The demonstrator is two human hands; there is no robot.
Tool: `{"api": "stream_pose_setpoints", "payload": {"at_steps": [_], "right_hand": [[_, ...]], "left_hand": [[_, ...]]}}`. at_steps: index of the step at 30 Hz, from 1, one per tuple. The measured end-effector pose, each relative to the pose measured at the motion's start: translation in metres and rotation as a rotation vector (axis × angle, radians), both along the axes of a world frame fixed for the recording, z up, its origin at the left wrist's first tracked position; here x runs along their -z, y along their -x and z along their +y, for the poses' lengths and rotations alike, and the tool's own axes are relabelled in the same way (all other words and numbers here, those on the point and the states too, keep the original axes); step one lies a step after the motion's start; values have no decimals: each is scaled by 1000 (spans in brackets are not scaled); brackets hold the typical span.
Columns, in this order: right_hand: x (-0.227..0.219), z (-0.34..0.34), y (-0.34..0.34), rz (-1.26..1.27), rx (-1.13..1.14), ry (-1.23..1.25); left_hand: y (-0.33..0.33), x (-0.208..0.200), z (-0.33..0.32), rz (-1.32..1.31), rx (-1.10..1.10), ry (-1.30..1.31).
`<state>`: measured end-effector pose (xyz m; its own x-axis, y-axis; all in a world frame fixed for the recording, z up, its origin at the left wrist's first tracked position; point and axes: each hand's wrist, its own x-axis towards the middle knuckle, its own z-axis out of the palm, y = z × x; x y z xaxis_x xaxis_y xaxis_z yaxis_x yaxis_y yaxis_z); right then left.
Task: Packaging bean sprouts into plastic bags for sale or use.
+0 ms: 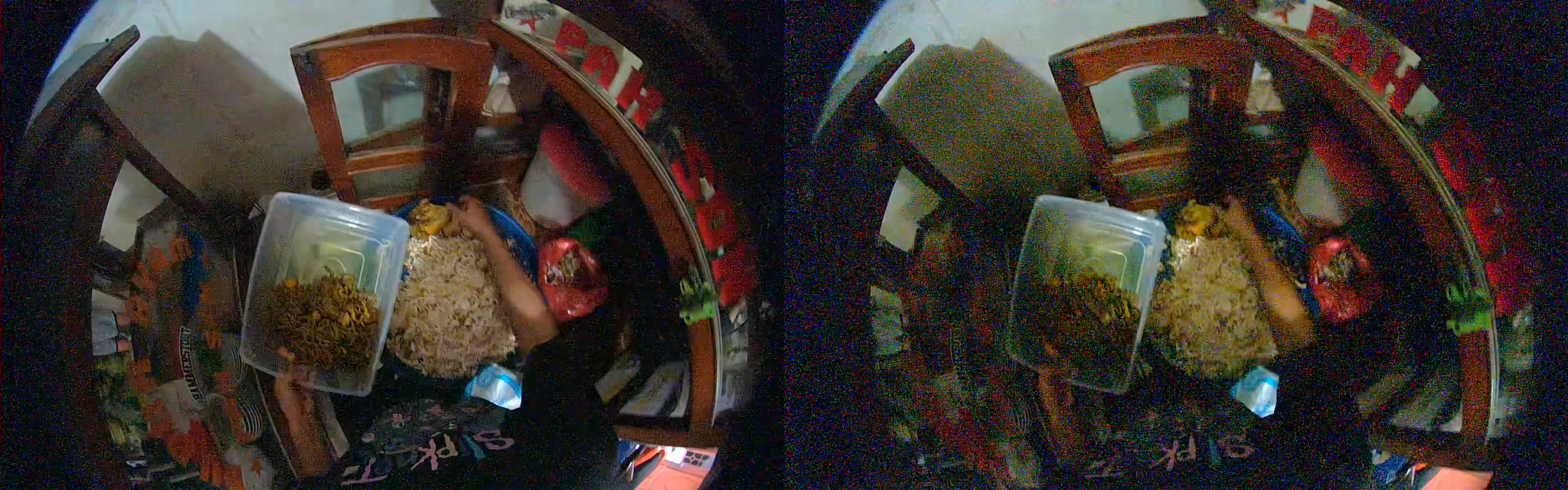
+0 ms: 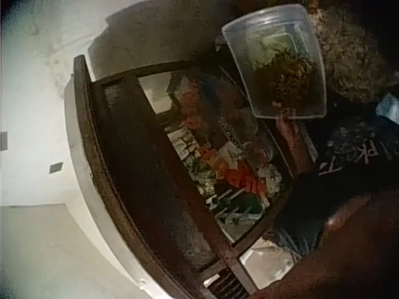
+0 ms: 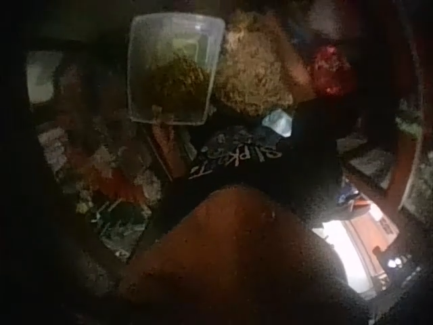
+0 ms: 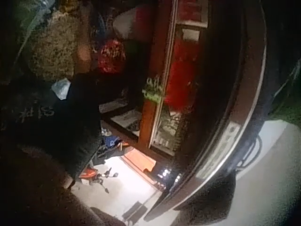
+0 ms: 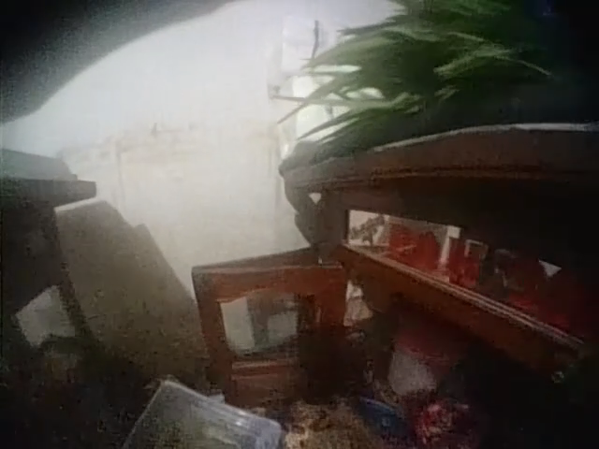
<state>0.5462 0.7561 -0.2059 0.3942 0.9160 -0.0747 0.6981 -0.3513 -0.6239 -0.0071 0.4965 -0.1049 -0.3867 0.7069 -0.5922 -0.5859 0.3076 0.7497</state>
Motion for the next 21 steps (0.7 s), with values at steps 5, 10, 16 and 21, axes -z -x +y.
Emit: {"api": "stream_pose_setpoints", "payload": {"at_steps": [5,10,16,21], "right_hand": [[-9,50,130,106,-268,594],[98,92,11,-186,33,465],[1,44,91,-113,-94,246],[-102,-11,70,80,10,-102]], "left_hand": [[27,33,-41,93,-74,133],[-40,40,24,-82,165,129],[-13,11,5,-77,-115,190],[-17,57,8,-99,44,66]]}}
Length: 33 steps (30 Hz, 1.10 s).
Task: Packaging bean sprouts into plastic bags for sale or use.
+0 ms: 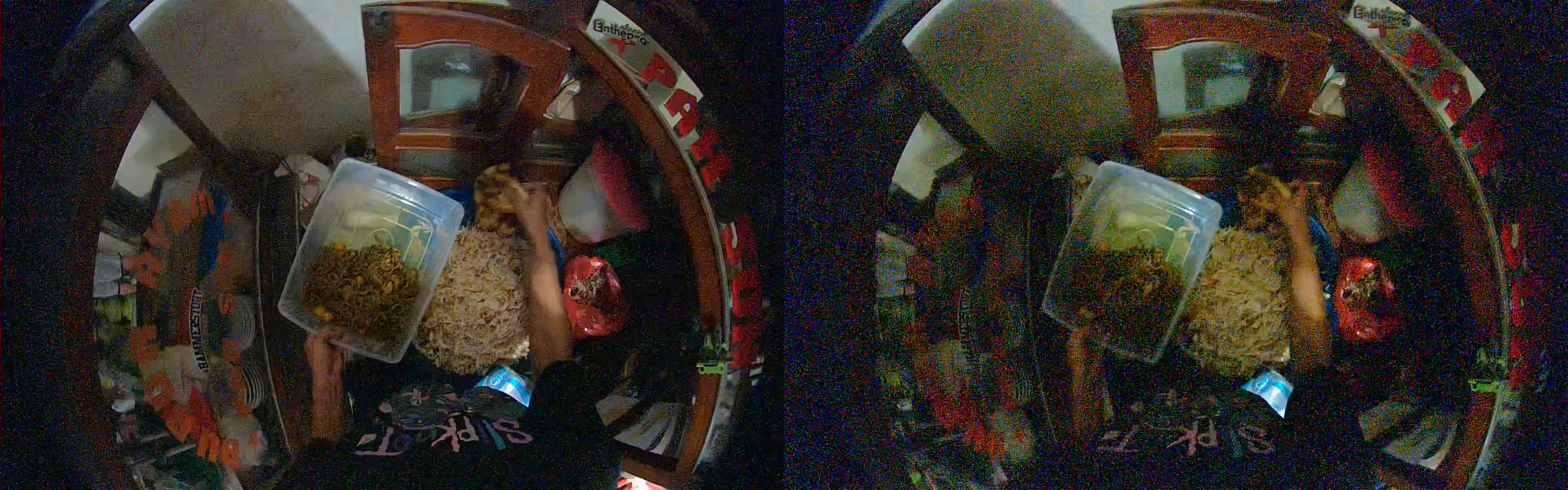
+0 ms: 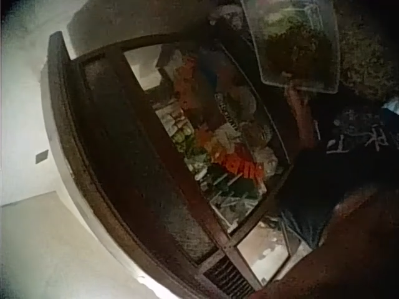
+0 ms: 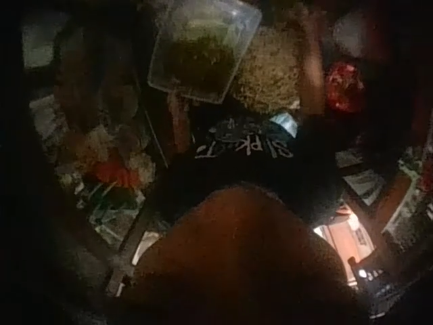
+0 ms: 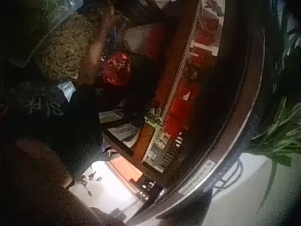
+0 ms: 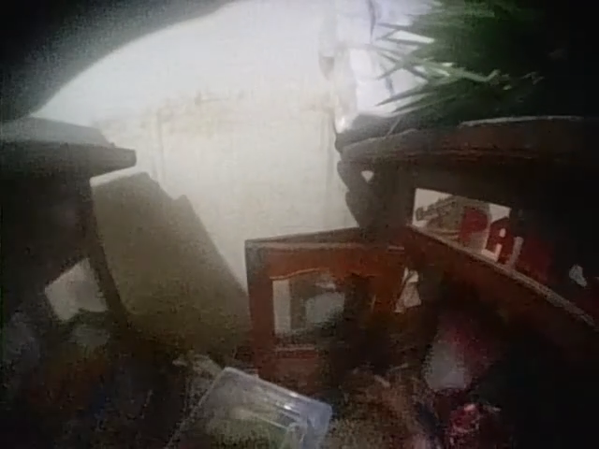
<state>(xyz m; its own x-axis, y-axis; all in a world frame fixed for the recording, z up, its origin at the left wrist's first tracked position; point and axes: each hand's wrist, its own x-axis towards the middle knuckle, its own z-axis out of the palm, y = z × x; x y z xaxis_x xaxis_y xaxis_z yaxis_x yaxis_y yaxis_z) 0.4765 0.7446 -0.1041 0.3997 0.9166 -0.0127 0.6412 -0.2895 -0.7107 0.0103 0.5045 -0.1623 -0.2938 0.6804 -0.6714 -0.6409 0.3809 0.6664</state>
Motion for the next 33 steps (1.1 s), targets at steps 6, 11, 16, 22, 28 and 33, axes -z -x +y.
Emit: {"api": "stream_pose_setpoints", "payload": {"at_steps": [6,11,16,22,28,33], "right_hand": [[-102,-25,27,101,-147,-247],[-50,-10,137,291,-244,-38],[6,-16,175,249,-197,-6],[-81,1,85,307,-225,-185],[104,29,-91,-294,-333,80],[169,56,51,176,-311,830]], "left_hand": [[-30,-42,22,202,314,-88],[-47,-27,26,-17,80,6],[-67,-49,25,-55,90,23],[-58,-30,20,-143,-38,207],[-46,-17,15,-127,61,14],[-12,-37,-18,-20,-263,156]]}}
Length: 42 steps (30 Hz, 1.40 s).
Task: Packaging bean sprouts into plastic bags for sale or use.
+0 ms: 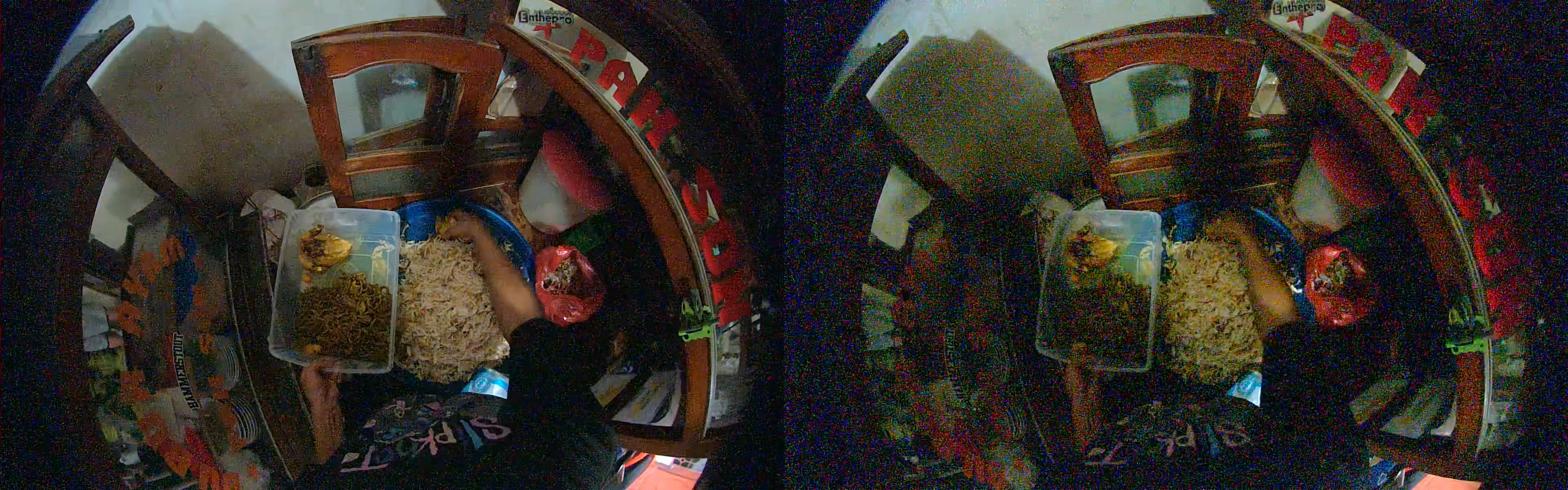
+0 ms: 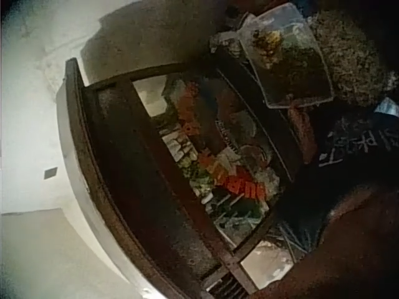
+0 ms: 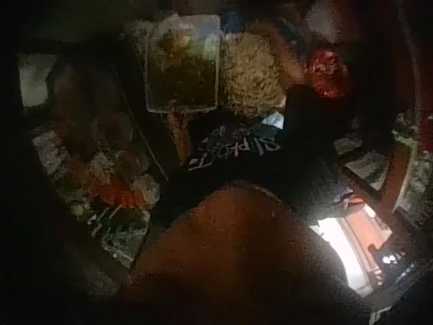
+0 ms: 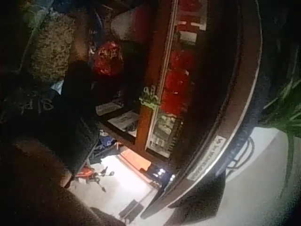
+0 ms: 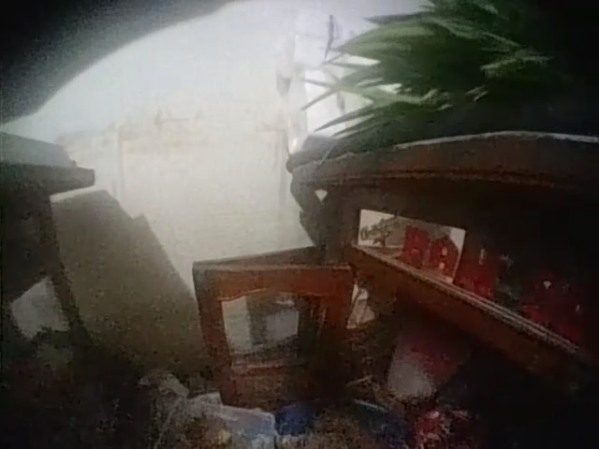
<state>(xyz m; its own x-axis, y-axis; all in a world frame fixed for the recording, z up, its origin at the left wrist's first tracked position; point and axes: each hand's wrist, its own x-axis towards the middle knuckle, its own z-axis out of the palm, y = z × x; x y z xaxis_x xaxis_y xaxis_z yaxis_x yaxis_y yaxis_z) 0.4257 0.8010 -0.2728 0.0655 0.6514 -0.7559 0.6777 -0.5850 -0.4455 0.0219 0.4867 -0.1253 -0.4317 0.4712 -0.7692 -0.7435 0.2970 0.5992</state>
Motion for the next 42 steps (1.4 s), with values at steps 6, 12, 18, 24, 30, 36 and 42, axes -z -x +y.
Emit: {"api": "stream_pose_setpoints", "payload": {"at_steps": [6,12,18,24,30,36,42], "right_hand": [[58,-10,-173,96,55,-13],[-71,-50,-120,157,382,-48],[-41,-42,-105,-118,-204,-120],[-25,-12,-245,156,221,-211],[-5,-13,-181,-388,-191,-508],[41,0,-103,-401,-444,-659],[36,7,-155,-345,-744,-634]], "left_hand": [[-29,-15,43,143,364,113],[-10,31,25,86,382,-52],[-28,1,33,47,253,-39],[-45,0,38,75,447,-125],[-2,27,34,-127,637,-109],[-39,-18,46,135,280,0],[-35,-45,30,139,395,-120]]}}
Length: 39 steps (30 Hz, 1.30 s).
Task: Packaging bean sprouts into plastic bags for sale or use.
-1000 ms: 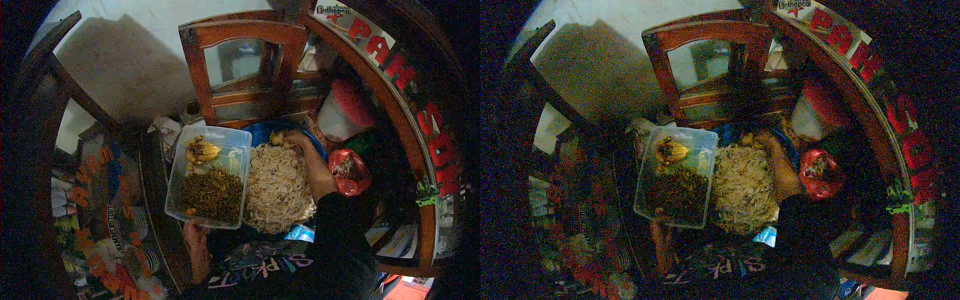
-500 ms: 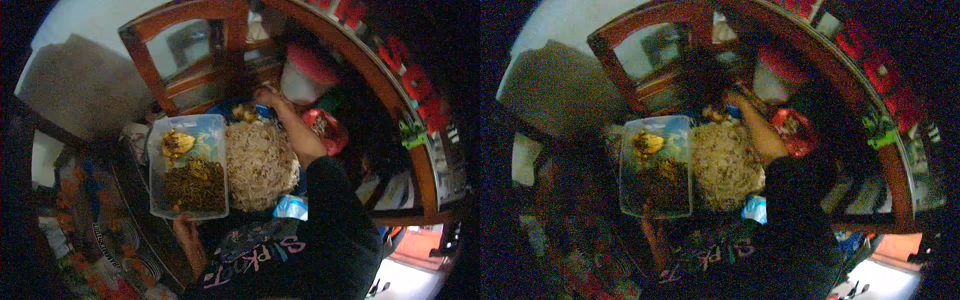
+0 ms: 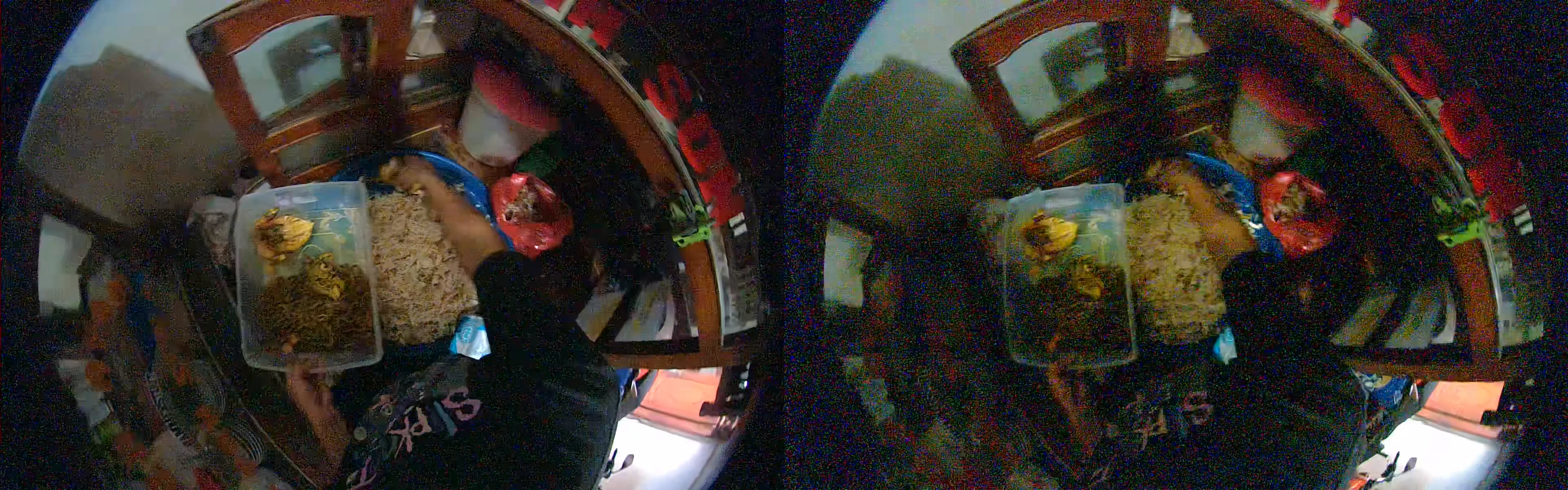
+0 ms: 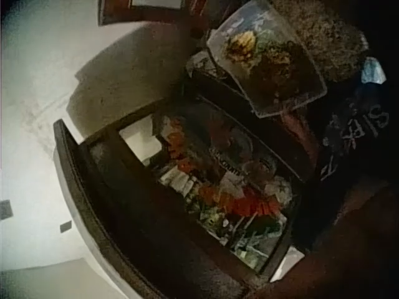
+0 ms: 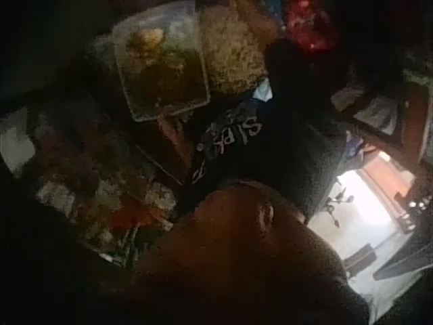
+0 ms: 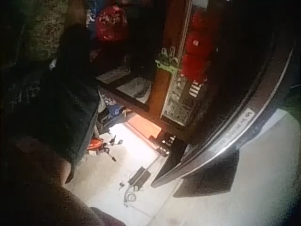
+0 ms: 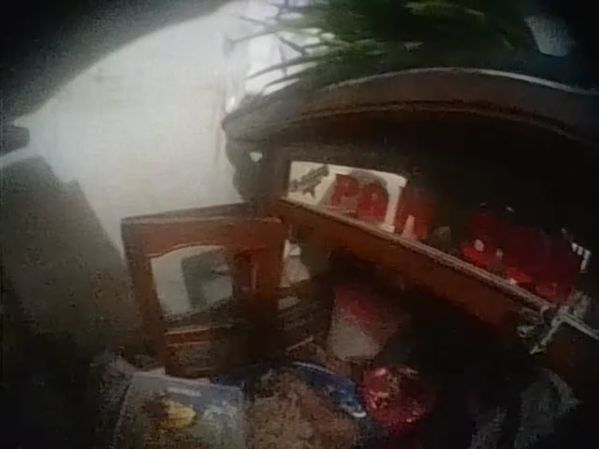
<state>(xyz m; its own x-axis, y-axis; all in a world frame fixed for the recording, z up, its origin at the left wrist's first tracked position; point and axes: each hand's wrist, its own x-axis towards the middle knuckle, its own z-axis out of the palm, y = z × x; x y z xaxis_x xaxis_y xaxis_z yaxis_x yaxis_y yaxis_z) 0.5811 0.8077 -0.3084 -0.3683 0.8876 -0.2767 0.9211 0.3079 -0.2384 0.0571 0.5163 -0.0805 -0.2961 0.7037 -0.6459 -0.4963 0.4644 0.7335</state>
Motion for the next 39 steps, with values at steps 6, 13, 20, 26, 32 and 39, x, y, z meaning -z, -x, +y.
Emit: {"api": "stream_pose_setpoints", "payload": {"at_steps": [6,13,20,26,32,39], "right_hand": [[-114,-28,27,793,900,710],[-155,-105,24,1301,1194,165],[-313,-135,146,690,535,-49],[-294,-125,206,311,224,-129],[-265,-186,219,-66,435,-229],[-262,-293,255,570,1041,-408]], "left_hand": [[56,112,-27,-745,32,77],[32,104,9,-397,167,125],[22,80,-1,-160,116,40],[-1,45,7,-275,108,-105],[-12,16,-11,-337,274,-141],[-26,-12,-3,-130,164,-101]]}}
